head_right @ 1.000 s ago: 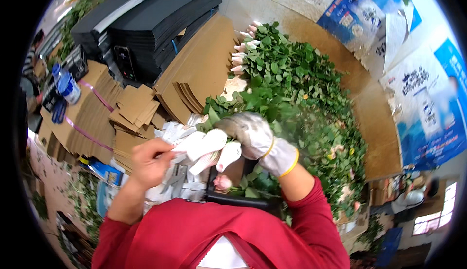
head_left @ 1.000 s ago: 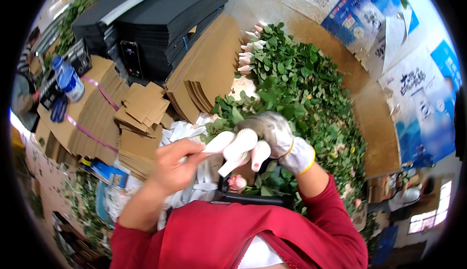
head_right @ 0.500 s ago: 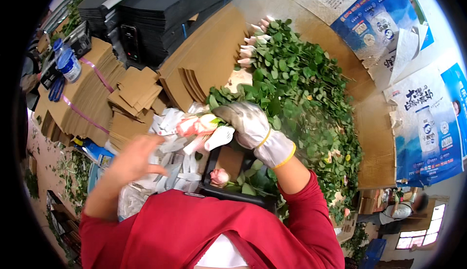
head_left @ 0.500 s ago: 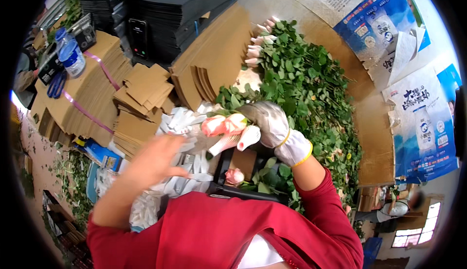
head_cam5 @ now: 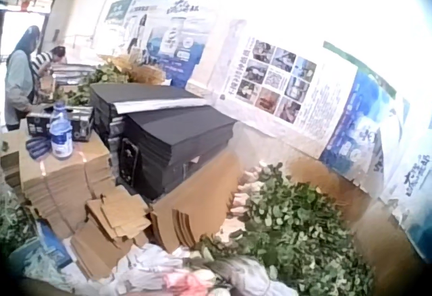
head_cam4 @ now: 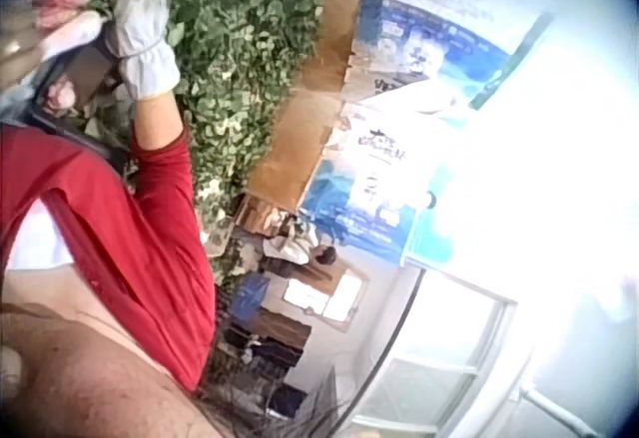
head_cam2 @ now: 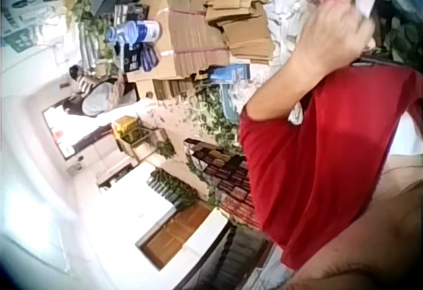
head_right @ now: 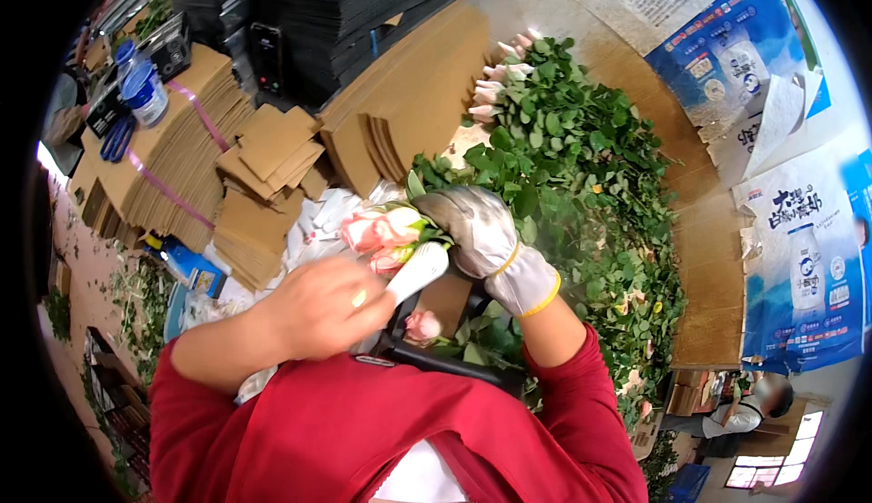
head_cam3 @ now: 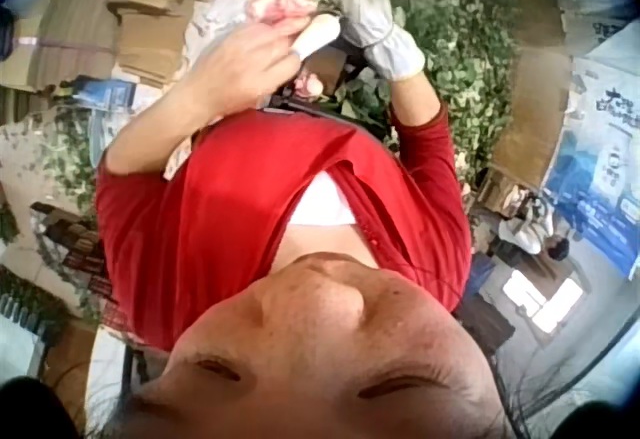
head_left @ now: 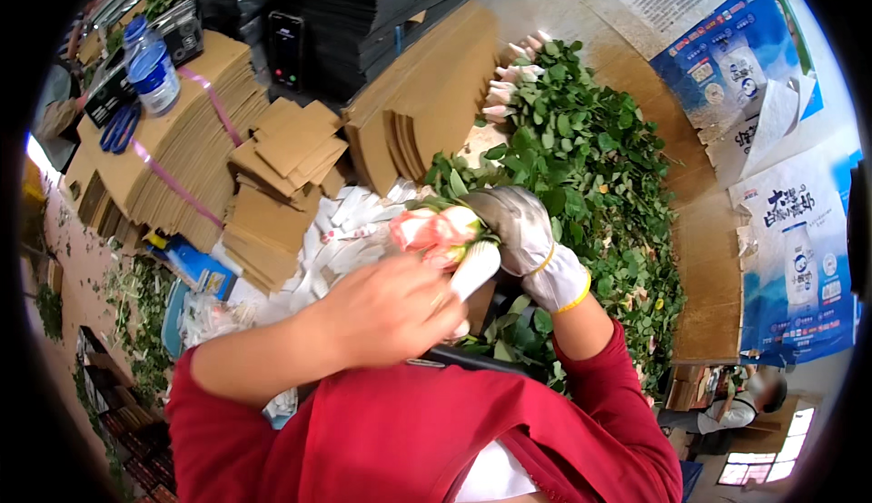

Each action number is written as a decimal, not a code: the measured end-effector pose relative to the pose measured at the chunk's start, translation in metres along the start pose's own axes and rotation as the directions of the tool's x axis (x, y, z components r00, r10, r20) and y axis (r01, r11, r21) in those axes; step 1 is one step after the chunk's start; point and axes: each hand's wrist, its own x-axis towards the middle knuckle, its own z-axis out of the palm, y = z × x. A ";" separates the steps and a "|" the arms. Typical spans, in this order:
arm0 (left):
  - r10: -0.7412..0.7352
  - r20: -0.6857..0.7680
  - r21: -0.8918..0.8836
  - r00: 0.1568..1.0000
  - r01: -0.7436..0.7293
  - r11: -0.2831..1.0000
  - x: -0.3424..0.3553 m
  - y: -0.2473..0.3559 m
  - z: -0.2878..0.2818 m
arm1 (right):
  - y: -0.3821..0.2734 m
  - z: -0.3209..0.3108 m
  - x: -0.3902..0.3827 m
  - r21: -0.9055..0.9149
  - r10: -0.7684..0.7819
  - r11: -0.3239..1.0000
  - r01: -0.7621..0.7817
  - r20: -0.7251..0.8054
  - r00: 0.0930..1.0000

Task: The person arranges pink roses and green leaves into a black rectangular box. They place the flowers and leaves into the box, adjust their positions, and then wrap the arrangement in clear plastic film.

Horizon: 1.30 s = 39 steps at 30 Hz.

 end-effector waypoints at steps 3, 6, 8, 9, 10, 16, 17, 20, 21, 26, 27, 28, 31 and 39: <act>-0.185 0.162 -0.181 0.969 0.214 0.960 -0.043 -0.009 -0.012 | 0.038 -0.030 -0.029 0.148 0.266 0.951 -0.272 0.059 0.962; -0.304 0.606 -0.113 0.735 0.458 0.881 -0.049 -0.021 0.031 | 0.090 -0.043 -0.054 0.698 0.201 0.713 -0.072 -0.105 0.974; -0.205 0.550 -0.284 0.810 0.413 0.865 -0.044 -0.032 0.097 | 0.108 -0.098 -0.043 0.718 0.469 0.669 -0.193 -0.206 0.859; -0.130 0.372 -0.477 0.919 0.309 0.823 -0.036 -0.029 0.139 | 0.119 -0.135 -0.040 0.727 0.536 0.663 -0.180 -0.293 0.792; -0.127 0.330 -0.579 0.935 0.307 0.755 -0.033 -0.025 0.169 | 0.128 -0.173 -0.039 0.730 0.567 0.668 -0.143 -0.375 0.733; -0.135 0.458 -0.634 0.879 0.429 0.644 -0.054 -0.011 0.222 | 0.042 -0.344 -0.100 0.254 0.440 0.895 -0.366 -0.640 0.630; -0.179 0.434 -0.620 0.883 0.437 0.652 -0.056 -0.006 0.219 | 0.017 -0.343 -0.108 0.070 0.411 0.878 -0.473 -0.616 0.672; -0.161 0.416 -0.674 0.895 0.423 0.606 -0.070 -0.002 0.218 | -0.038 -0.290 -0.127 -0.466 0.440 0.704 -0.536 -0.307 0.844; -0.128 0.437 -0.697 0.890 0.425 0.577 -0.072 -0.005 0.219 | -0.050 -0.263 -0.129 -0.550 0.474 0.691 -0.469 -0.145 0.869; -0.142 0.426 -0.717 0.894 0.429 0.550 -0.075 -0.008 0.207 | -0.043 -0.065 -0.133 -0.248 0.515 0.857 -0.452 0.391 0.763; -0.190 0.367 -0.700 0.911 0.404 0.589 -0.073 -0.006 0.204 | -0.042 -0.036 -0.142 -0.175 0.534 0.841 -0.512 0.417 0.735; -0.198 0.375 -0.710 0.906 0.418 0.567 -0.073 -0.006 0.203 | -0.035 -0.009 -0.167 -0.173 0.532 0.841 -0.513 0.442 0.722; -0.222 0.339 -0.740 0.914 0.405 0.537 -0.075 -0.006 0.205 | -0.029 0.020 -0.185 0.002 0.437 0.866 -0.500 0.485 0.758; -0.186 0.401 -0.760 0.897 0.439 0.480 -0.073 -0.008 0.208 | -0.023 -0.102 -0.128 0.254 0.427 0.739 -0.624 0.540 0.725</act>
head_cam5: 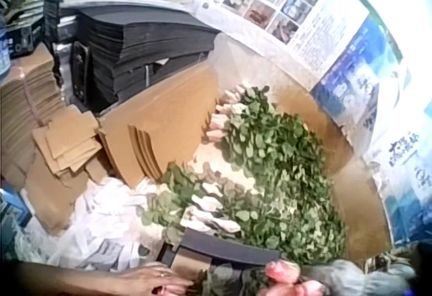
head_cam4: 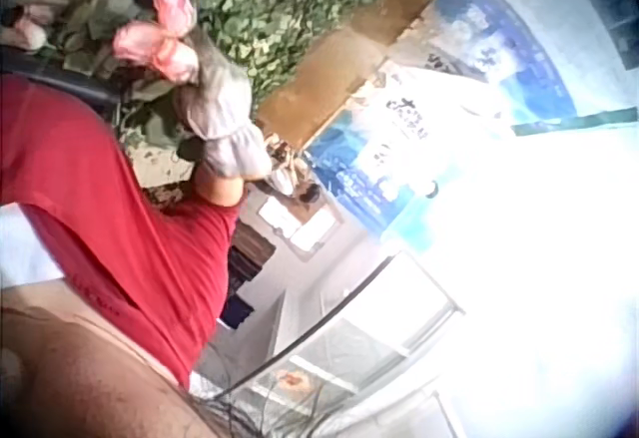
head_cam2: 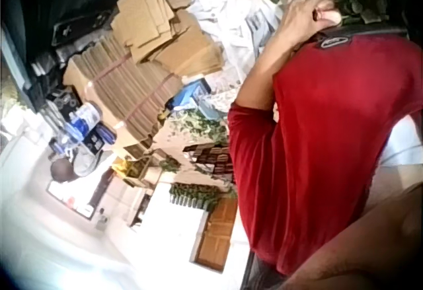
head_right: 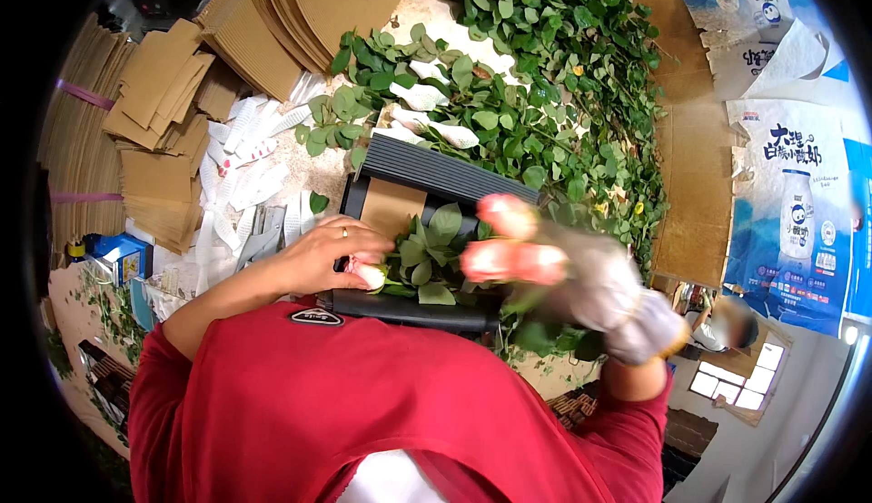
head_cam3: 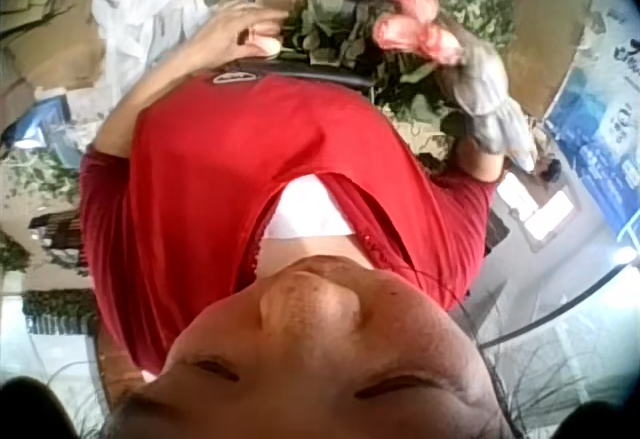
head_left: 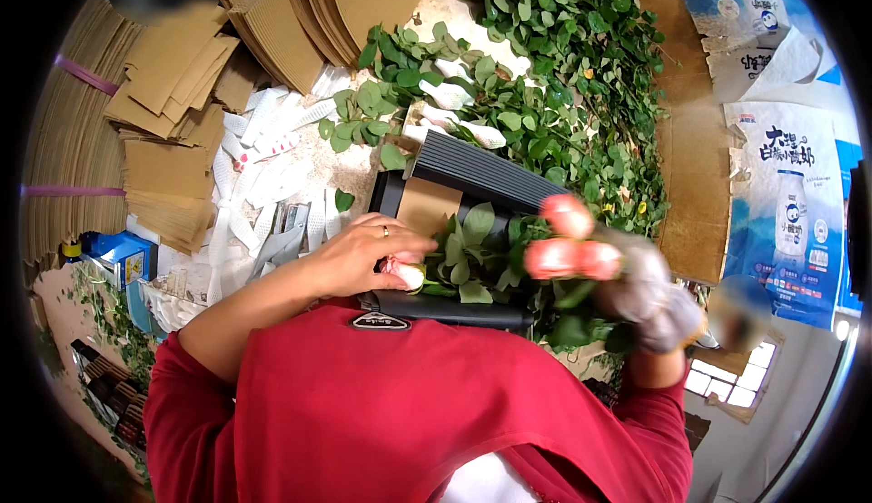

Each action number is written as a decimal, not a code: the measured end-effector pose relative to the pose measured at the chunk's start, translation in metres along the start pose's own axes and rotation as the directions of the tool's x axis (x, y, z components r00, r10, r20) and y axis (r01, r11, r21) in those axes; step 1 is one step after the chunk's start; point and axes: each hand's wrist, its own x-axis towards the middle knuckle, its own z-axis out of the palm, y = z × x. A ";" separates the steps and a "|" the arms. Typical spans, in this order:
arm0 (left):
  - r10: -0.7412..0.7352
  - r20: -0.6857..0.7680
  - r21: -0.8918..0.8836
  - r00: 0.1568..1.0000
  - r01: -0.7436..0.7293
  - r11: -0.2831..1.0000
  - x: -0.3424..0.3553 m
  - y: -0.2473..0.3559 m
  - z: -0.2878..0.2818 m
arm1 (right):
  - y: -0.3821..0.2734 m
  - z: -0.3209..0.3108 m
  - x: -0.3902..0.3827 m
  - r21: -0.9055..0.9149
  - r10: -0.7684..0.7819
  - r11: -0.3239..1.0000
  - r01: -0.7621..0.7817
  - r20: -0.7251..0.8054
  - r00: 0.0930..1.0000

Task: The person arranges pink roses and green leaves into a black rectangular box. They place the flowers and leaves into the box, adjust their positions, and then wrap the arrangement in clear plastic film.

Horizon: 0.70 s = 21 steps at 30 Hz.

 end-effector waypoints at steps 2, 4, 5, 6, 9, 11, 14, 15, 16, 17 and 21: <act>0.029 0.025 0.077 0.999 -0.031 0.997 0.001 -0.004 -0.001 | -0.036 -0.025 0.003 -0.069 0.134 0.989 -0.129 0.074 0.988; 0.050 0.037 0.117 0.998 -0.054 0.992 0.001 -0.004 -0.003 | -0.022 -0.010 0.006 -0.280 0.099 0.958 -0.056 0.141 0.985; 0.060 0.038 0.121 0.998 -0.064 0.991 0.002 -0.002 -0.004 | -0.005 0.007 0.007 -0.411 0.073 0.911 0.005 0.173 0.982; 0.061 0.029 0.126 0.998 -0.065 0.990 0.002 -0.001 -0.004 | 0.011 0.032 0.019 -0.386 0.050 0.923 0.005 0.131 0.990; 0.093 -0.084 0.122 0.992 -0.083 0.989 0.005 -0.001 -0.007 | 0.062 0.112 0.043 -0.513 -0.022 0.857 0.038 0.037 0.999; 0.102 -0.046 0.149 0.994 -0.094 0.984 0.007 -0.006 -0.009 | 0.066 0.115 0.051 -0.390 -0.108 0.915 0.104 0.012 0.994; 0.035 0.058 0.137 0.998 -0.043 0.990 0.010 -0.009 -0.012 | 0.057 0.097 0.043 -0.466 -0.174 0.869 0.168 0.032 0.984; 0.015 0.050 0.141 0.999 -0.022 0.990 0.011 -0.006 -0.012 | 0.048 0.088 0.040 -0.561 -0.152 0.820 0.117 -0.015 0.988; -0.006 0.042 0.145 0.999 0.000 0.989 0.013 -0.004 -0.012 | 0.052 0.072 0.030 -0.581 -0.087 0.812 0.051 -0.034 0.996; -0.011 0.026 0.177 1.000 0.006 0.984 0.012 -0.009 -0.008 | 0.035 0.056 0.031 -0.574 0.017 0.816 -0.067 -0.093 0.996; -0.150 0.046 0.077 0.988 0.146 0.986 0.018 -0.010 -0.006 | 0.052 0.078 0.035 -0.662 -0.104 0.742 -0.100 -0.262 0.959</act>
